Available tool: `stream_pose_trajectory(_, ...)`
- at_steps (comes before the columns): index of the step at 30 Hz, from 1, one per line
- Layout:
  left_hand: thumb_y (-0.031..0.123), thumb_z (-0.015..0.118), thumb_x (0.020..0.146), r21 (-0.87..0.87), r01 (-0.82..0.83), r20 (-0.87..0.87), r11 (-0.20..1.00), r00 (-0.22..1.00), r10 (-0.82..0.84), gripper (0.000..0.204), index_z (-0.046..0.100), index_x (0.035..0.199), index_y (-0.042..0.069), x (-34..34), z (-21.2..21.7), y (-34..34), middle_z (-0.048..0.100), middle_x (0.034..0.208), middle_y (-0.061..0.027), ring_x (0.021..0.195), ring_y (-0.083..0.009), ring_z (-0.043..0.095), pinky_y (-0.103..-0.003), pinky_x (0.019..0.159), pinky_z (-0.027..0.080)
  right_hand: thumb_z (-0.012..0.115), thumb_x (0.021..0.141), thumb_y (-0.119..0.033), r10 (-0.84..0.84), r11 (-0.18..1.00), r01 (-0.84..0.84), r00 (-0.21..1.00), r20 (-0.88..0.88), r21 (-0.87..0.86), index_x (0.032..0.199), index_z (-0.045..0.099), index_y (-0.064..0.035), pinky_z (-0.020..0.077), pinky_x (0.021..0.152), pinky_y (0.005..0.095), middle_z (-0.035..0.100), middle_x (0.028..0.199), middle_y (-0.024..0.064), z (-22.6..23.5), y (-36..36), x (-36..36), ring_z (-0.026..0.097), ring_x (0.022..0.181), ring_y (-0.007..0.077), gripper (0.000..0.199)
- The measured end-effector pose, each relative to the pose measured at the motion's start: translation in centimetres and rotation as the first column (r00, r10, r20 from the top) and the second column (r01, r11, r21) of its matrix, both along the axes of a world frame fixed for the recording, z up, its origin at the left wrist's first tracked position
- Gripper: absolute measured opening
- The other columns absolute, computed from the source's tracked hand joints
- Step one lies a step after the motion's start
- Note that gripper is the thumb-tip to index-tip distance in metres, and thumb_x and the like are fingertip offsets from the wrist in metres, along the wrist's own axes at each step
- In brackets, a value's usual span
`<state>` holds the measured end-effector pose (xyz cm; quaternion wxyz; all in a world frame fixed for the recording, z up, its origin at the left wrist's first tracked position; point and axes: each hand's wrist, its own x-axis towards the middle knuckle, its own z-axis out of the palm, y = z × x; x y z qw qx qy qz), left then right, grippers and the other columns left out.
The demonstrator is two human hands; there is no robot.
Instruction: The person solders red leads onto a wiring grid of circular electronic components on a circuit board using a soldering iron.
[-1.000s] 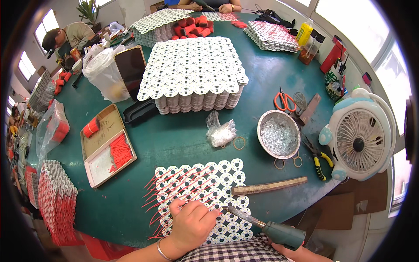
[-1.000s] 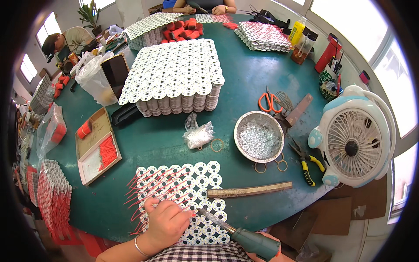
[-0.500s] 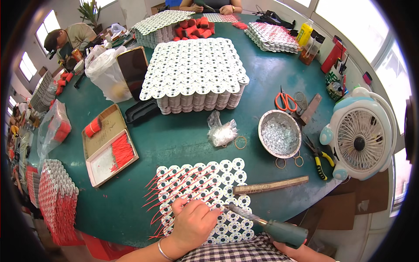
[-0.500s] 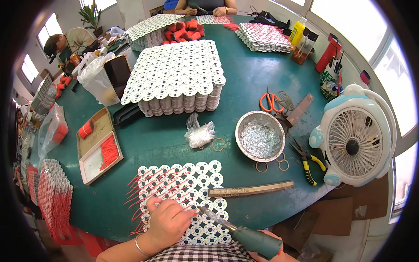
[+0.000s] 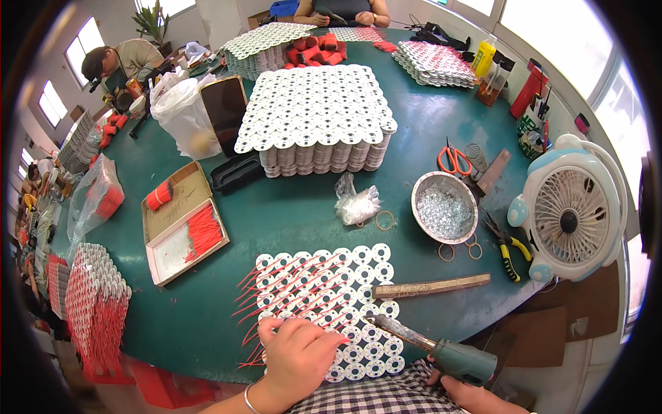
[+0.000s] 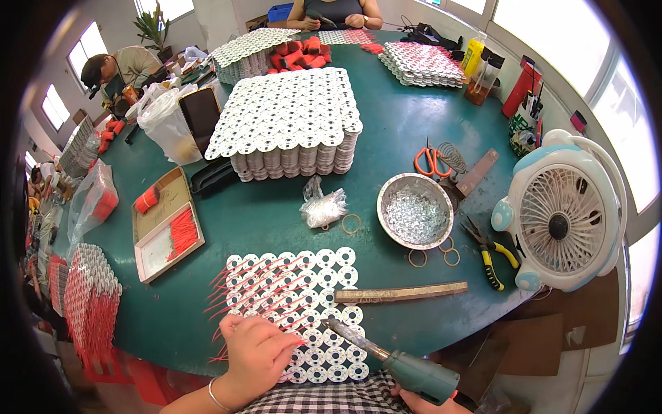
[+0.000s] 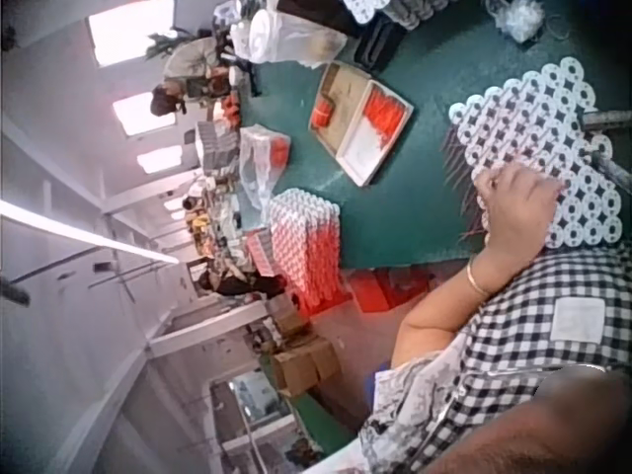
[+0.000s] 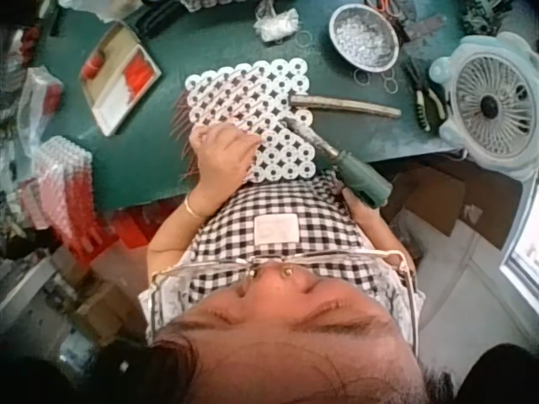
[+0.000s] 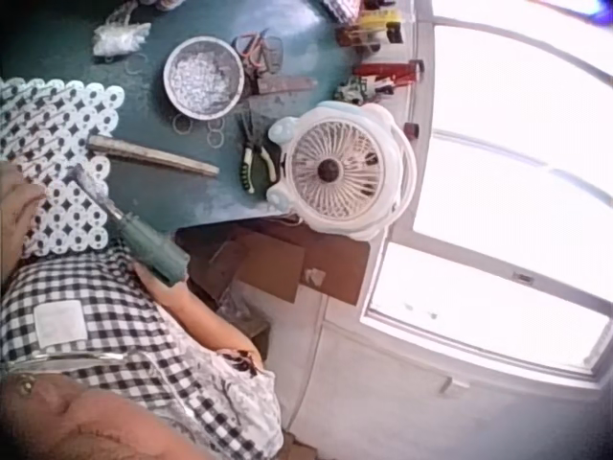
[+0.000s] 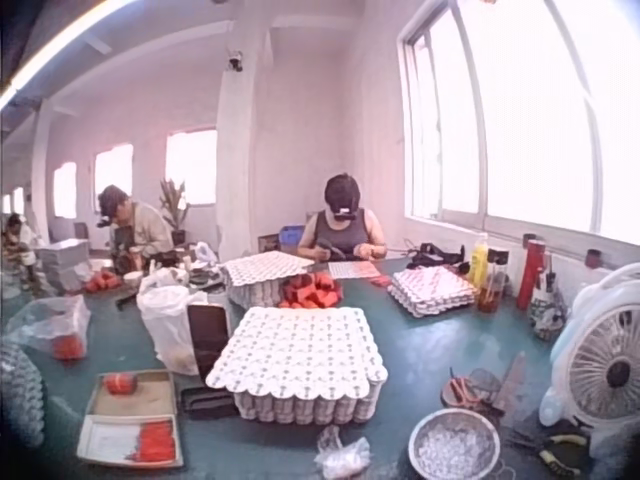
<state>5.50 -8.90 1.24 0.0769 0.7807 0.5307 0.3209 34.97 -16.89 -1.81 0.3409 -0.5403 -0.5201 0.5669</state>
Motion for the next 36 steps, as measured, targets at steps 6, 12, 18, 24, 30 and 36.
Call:
stream_pose_trajectory(6, 0.012, 0.071, 0.061, -0.032, 0.062, -0.074, 0.998, 0.995, -0.064, 0.015, 0.065, 0.073, 0.018, 0.4, -0.9, -0.3, 0.048, 0.067, 0.0055, 0.072, -0.0130, 0.049, -0.038, 0.076, 0.025, 0.063, 0.083, -0.016, 0.076, 0.964, -0.121, 0.979, 0.189, 0.236, 0.111, 0.054, -0.0030, 0.0468, 0.070, 0.0333, 0.059, 0.085, 0.0062, -0.6, -0.8, 0.3, 0.056, 0.077, 0.0181, 0.032)
stream_pose_trajectory(12, 0.012, 0.070, 0.062, -0.041, 0.053, -0.081, 0.998, 0.995, -0.056, 0.014, 0.065, 0.074, 0.017, 0.4, -1.5, -0.2, 0.046, 0.066, 0.0050, 0.071, -0.0134, 0.049, -0.038, 0.074, 0.026, 0.064, 0.072, -0.005, -0.003, 0.996, -0.002, 0.998, -0.057, -0.088, 0.106, 0.058, 0.0012, 0.0483, 0.065, 0.0307, 0.061, 0.083, 0.0076, 2.0, 0.5, -0.8, 0.059, 0.070, 0.0170, 0.035)
stream_pose_trajectory(18, 0.011, 0.068, 0.064, -0.026, 0.081, -0.112, 0.996, 0.990, -0.083, 0.015, 0.064, 0.077, 0.016, 0.5, -1.5, -0.2, 0.043, 0.066, 0.0042, 0.070, -0.0139, 0.047, -0.037, 0.073, 0.027, 0.065, 0.072, -0.006, 0.112, 0.994, -0.113, 0.993, 0.043, 0.015, 0.109, 0.056, 0.0024, 0.0475, 0.067, 0.0308, 0.062, 0.089, 0.0093, 1.9, 0.9, -0.4, 0.059, 0.075, 0.0178, 0.040)
stream_pose_trajectory(24, 0.012, 0.068, 0.065, -0.004, 0.096, -0.153, 0.995, 0.984, -0.096, 0.013, 0.064, 0.077, 0.016, 0.5, -1.3, -0.1, 0.042, 0.065, 0.0041, 0.069, -0.0142, 0.047, -0.038, 0.072, 0.027, 0.066, 0.069, -0.006, 0.193, 0.946, -0.250, 0.946, 0.261, 0.205, 0.107, 0.057, 0.0010, 0.0475, 0.069, 0.0324, 0.063, 0.086, 0.0085, 0.7, 0.9, 0.1, 0.060, 0.075, 0.0197, 0.040)
stream_pose_trajectory(30, 0.012, 0.067, 0.065, -0.024, 0.078, -0.175, 0.997, 0.981, -0.080, 0.011, 0.065, 0.076, 0.016, 0.6, -1.3, 0.0, 0.043, 0.064, 0.0041, 0.070, -0.0140, 0.047, -0.038, 0.071, 0.027, 0.060, 0.074, -0.007, 0.137, 0.990, -0.138, 0.988, 0.076, 0.003, 0.110, 0.056, -0.0024, 0.0461, 0.064, 0.0300, 0.063, 0.082, 0.0094, 0.2, 0.3, 0.7, 0.058, 0.070, 0.0171, 0.036)
stream_pose_trajectory(36, 0.011, 0.066, 0.065, -0.032, 0.064, -0.186, 0.997, 0.980, -0.069, 0.012, 0.065, 0.076, 0.016, 0.6, -1.1, -0.4, 0.044, 0.065, 0.0042, 0.071, -0.0137, 0.048, -0.037, 0.072, 0.027, 0.057, 0.083, -0.018, -0.190, 0.980, 0.183, 0.975, -0.112, -0.074, 0.117, 0.050, -0.0008, 0.0439, 0.060, 0.0277, 0.060, 0.076, 0.0085, 1.0, 0.3, -1.0, 0.052, 0.064, 0.0150, 0.039)
